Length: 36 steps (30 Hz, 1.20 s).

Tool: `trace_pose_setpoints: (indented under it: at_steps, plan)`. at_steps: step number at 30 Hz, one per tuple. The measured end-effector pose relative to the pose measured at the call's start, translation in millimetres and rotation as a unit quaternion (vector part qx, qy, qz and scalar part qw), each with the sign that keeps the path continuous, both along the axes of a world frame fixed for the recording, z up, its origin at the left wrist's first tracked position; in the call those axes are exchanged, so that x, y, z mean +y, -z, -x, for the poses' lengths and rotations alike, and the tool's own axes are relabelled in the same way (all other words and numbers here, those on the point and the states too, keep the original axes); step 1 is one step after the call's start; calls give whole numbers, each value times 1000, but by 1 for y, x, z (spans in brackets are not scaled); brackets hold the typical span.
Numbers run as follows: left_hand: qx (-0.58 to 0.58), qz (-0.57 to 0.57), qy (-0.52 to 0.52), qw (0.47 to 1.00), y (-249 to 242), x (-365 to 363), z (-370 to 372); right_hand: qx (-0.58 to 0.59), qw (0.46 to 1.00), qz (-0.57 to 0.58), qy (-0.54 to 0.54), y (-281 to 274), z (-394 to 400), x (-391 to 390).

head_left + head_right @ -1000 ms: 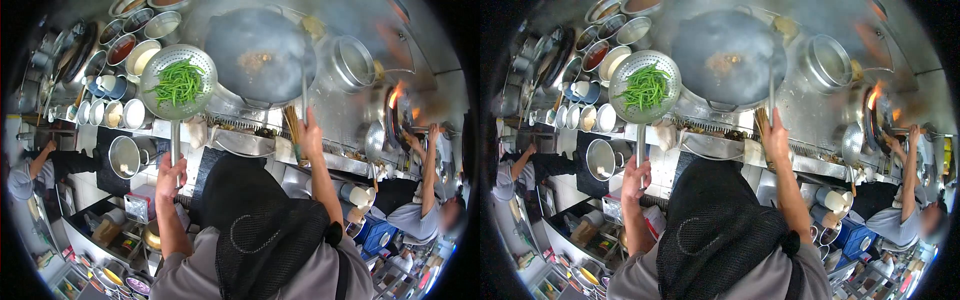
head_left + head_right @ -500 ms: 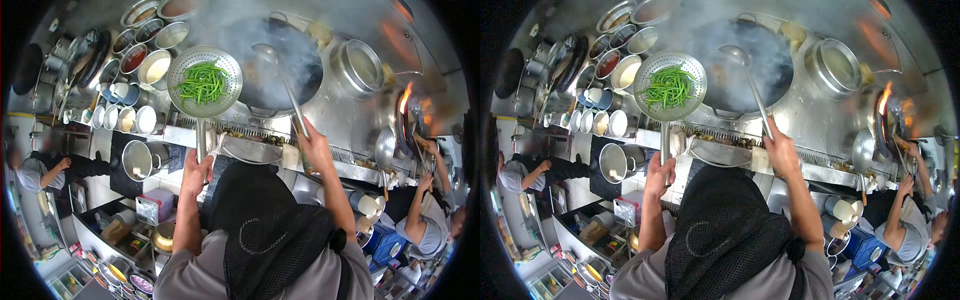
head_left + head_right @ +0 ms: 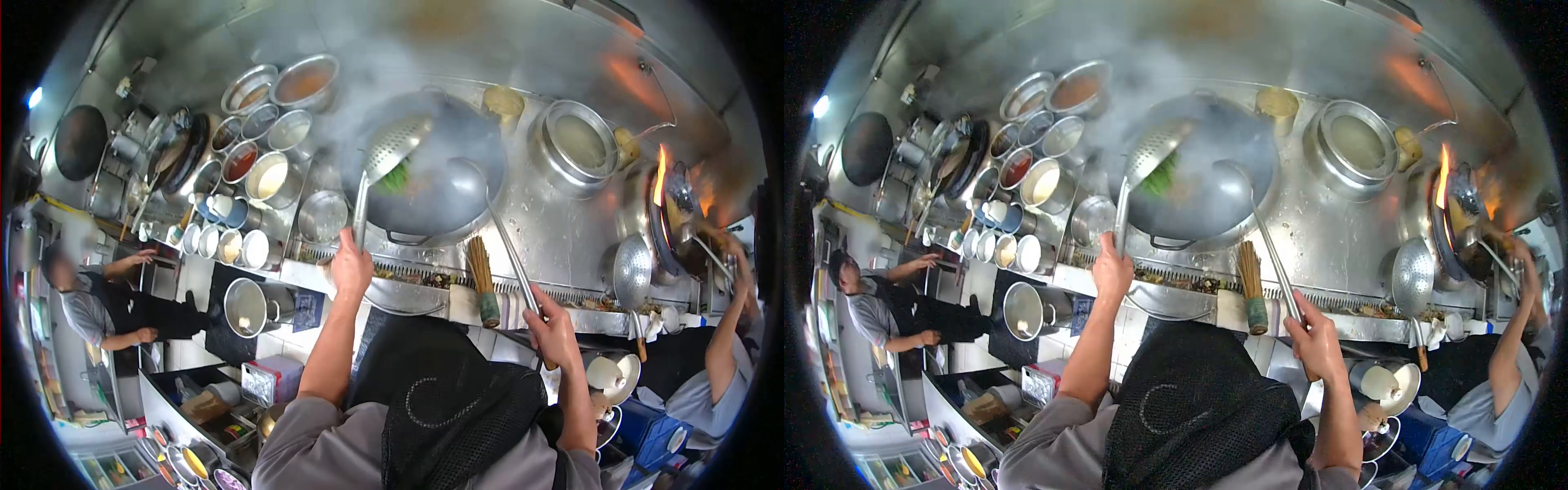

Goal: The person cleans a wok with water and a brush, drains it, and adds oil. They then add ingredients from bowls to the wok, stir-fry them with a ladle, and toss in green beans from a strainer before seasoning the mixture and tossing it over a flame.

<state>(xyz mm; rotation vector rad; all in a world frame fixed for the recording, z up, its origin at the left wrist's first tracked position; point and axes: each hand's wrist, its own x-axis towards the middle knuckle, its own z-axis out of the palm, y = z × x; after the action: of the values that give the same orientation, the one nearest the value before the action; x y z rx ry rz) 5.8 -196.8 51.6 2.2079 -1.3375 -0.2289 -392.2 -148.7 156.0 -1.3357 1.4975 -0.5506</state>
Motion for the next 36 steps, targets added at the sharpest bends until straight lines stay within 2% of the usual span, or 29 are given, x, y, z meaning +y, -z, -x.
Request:
trace_pose_setpoints:
  at_steps: [1,4,8,10,12,14,16,17,18,19,20,21,22,24,26,28,32,33,34,35,36]
  plan:
    - [-17,-4,13,1000,-2,-4,4,-82,995,-54,30,-1,2,1]
    - [-27,-4,34,999,-10,-14,20,-142,985,-94,31,2,9,-1]
    - [-46,-19,53,997,-13,-22,38,-252,964,-87,-23,29,-12,-23]
    - [-47,-43,57,996,-28,-28,37,-258,963,-73,-23,38,-25,-28]
    - [-30,14,27,999,-34,-24,21,-271,961,-59,-20,41,-29,-31]
    - [-4,58,5,998,-40,-7,7,-201,979,-2,19,44,-25,-35]
    - [50,105,1,993,-42,16,-9,-191,981,-8,23,48,-17,-41]
    - [45,146,12,988,-27,28,-24,-174,984,5,30,49,-15,-44]
    - [73,167,10,983,-33,43,-25,-157,987,18,36,50,-13,-47]
    - [173,114,-40,978,-43,58,-26,-137,990,28,35,56,-11,-50]
    - [271,63,-91,956,-51,70,-28,-137,990,24,21,60,-12,-55]
    - [326,97,-108,934,-49,78,-32,-107,993,39,27,63,-14,-59]
    - [331,54,-134,933,-57,88,-36,-77,995,54,33,67,-17,-63]
    - [401,43,-146,903,-29,104,-64,-62,996,67,14,81,-23,-79]
    - [503,21,-161,849,-28,112,-79,-51,996,62,31,90,-41,-104]
    - [651,25,-155,742,17,115,-113,-35,998,59,13,99,-64,-132]
    - [791,-24,-103,602,71,111,-162,17,986,73,-148,112,-79,-160]
    - [713,-72,-105,689,71,108,-164,41,975,96,-197,117,-67,-158]
    - [626,-121,-106,763,65,107,-166,110,926,241,-269,113,-56,-153]
    - [635,-120,-110,755,63,108,-174,174,845,378,-336,97,-47,-145]
    - [416,-143,-42,897,61,108,-184,317,871,219,-305,51,-53,-123]
